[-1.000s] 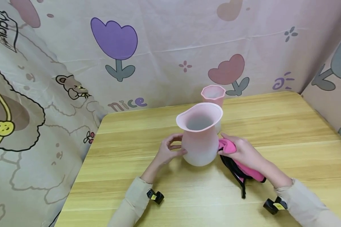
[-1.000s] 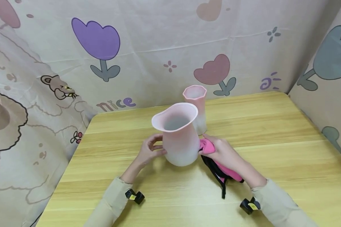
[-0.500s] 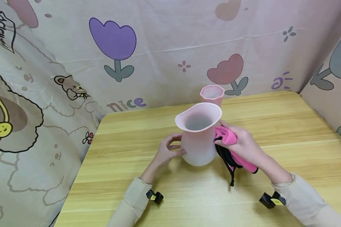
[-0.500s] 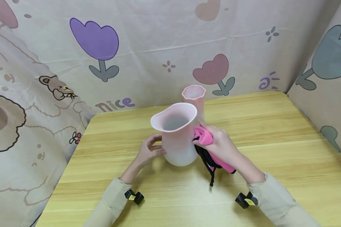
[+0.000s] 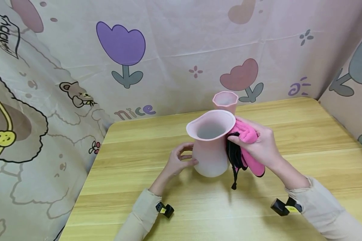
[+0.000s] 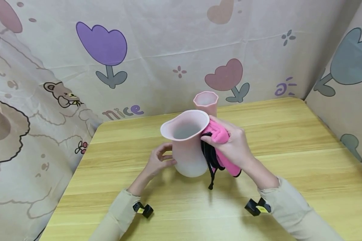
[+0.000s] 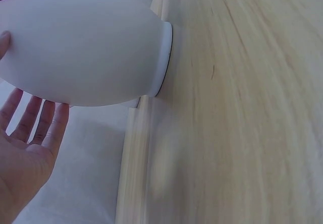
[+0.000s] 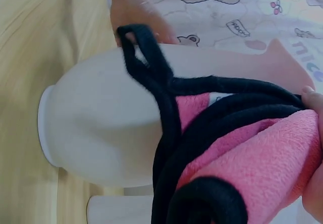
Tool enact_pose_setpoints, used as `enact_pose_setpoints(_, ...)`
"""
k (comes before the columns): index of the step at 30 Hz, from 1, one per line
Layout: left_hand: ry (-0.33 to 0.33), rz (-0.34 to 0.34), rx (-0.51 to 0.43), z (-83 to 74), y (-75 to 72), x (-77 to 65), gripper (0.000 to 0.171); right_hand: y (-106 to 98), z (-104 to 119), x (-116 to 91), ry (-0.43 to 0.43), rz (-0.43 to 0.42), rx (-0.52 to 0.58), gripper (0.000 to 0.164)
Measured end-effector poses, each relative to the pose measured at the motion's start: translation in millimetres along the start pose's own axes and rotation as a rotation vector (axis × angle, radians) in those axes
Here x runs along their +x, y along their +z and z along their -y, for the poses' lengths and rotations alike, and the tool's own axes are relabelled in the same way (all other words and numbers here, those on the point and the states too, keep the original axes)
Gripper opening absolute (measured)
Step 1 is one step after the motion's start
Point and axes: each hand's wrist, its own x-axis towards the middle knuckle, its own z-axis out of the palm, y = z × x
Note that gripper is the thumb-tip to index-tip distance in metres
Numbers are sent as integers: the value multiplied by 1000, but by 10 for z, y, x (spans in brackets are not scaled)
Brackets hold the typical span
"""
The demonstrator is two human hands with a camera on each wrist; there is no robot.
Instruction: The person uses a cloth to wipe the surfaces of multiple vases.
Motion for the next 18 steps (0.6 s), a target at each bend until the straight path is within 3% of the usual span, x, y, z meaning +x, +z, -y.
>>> enact_pose_setpoints(8, 7, 5, -15, 243, -56, 31, 54, -14, 7, -5, -12, -45, 2, 61)
enact_pose_setpoints(18, -1, 9, -12, 237, -59, 39, 55, -28, -21, -7, -34, -114, 27, 61)
